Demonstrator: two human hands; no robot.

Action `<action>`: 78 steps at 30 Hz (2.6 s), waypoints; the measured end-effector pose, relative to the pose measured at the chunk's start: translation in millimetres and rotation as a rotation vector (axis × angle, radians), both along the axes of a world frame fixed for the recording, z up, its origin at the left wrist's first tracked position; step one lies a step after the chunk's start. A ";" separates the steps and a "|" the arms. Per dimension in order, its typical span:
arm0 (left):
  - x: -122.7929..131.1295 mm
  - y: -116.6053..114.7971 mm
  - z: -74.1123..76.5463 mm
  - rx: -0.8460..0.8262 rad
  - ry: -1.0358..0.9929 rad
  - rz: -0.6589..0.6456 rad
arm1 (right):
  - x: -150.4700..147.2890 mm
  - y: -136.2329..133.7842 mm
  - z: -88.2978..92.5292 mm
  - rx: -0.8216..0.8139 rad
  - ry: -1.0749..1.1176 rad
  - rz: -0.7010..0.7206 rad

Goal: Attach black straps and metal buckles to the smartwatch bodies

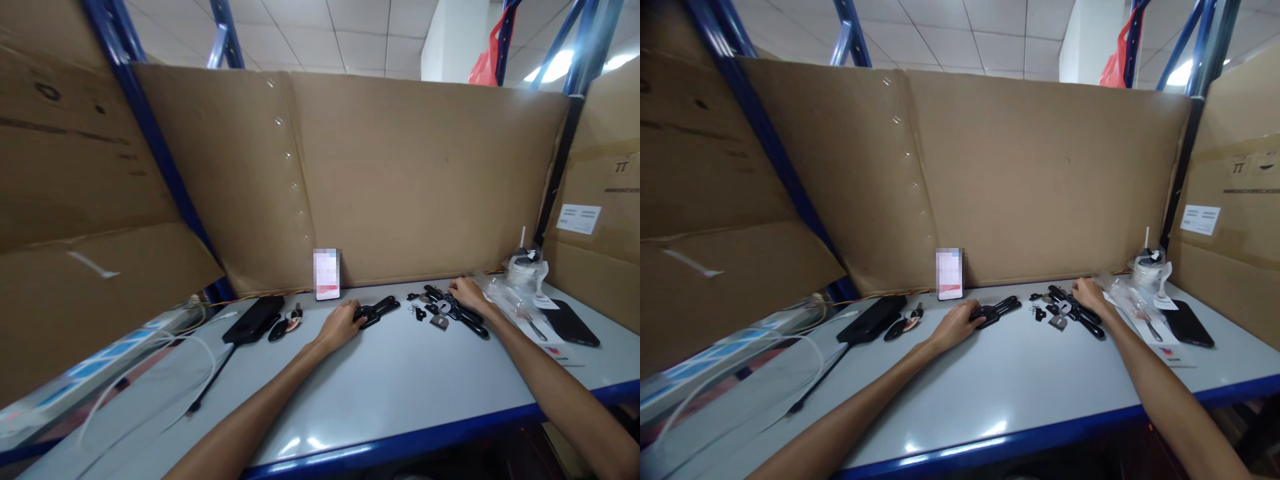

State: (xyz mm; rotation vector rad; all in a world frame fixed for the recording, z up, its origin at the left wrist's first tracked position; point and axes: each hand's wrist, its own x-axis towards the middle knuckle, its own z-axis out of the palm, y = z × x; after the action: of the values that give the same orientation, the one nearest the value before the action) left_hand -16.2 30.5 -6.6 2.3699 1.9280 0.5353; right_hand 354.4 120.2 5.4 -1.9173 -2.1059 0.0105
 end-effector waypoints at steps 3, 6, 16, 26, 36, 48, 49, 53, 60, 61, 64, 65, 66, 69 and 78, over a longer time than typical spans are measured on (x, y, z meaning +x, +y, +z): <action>1.7 -2.3 1.2 -0.002 -0.029 -0.016 | 1.3 0.9 -0.6 0.001 0.003 0.014; 3.2 -4.0 1.9 -0.001 -0.034 -0.021 | 2.4 2.2 -1.4 0.001 0.005 0.024; 5.6 -6.8 5.9 -0.010 -0.042 -0.021 | 3.5 5.3 -3.1 0.006 0.002 0.027; 0.7 -0.3 -0.3 0.018 -0.016 -0.039 | 2.6 3.8 -1.2 -0.011 -0.003 0.028; -7.3 7.8 -9.0 0.035 -0.021 -0.051 | -0.2 0.2 -0.5 -0.008 0.000 0.020; 1.1 2.5 -10.4 0.067 -0.060 -0.091 | 1.6 2.3 -1.1 -0.011 -0.008 0.029; 1.6 3.0 -10.6 0.071 -0.048 -0.094 | 1.8 2.6 -1.4 -0.011 -0.009 0.030; 1.8 5.7 -13.2 0.084 -0.076 -0.080 | 1.9 3.2 -2.0 -0.007 -0.009 0.033; -4.1 15.6 -21.0 0.073 -0.158 -0.050 | 0.4 0.1 0.1 0.001 -0.012 0.023; -5.5 17.6 -22.1 0.066 -0.171 -0.043 | 0.4 -0.2 0.3 0.000 -0.013 0.021; -9.2 23.3 -23.2 0.026 -0.197 -0.021 | 0.7 0.1 -0.2 -0.006 -0.018 0.017; -10.1 24.6 -22.8 0.012 -0.189 -0.013 | 0.8 0.6 -0.6 -0.009 -0.019 0.017; -10.7 25.4 -21.9 0.006 -0.183 -0.005 | 0.9 1.3 -1.1 -0.012 -0.018 0.018; -10.3 25.1 -17.8 -0.009 -0.149 0.016 | 1.0 3.5 -2.3 -0.021 -0.014 0.023; -3.3 15.7 -5.9 0.012 -0.067 0.015 | -1.3 0.1 -0.4 -0.006 -0.004 0.037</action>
State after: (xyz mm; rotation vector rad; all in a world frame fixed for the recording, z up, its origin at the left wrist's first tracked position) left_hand -19.5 46.3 -12.6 2.3154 1.9211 0.6201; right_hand 353.1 120.3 5.1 -1.8837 -2.1460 0.0212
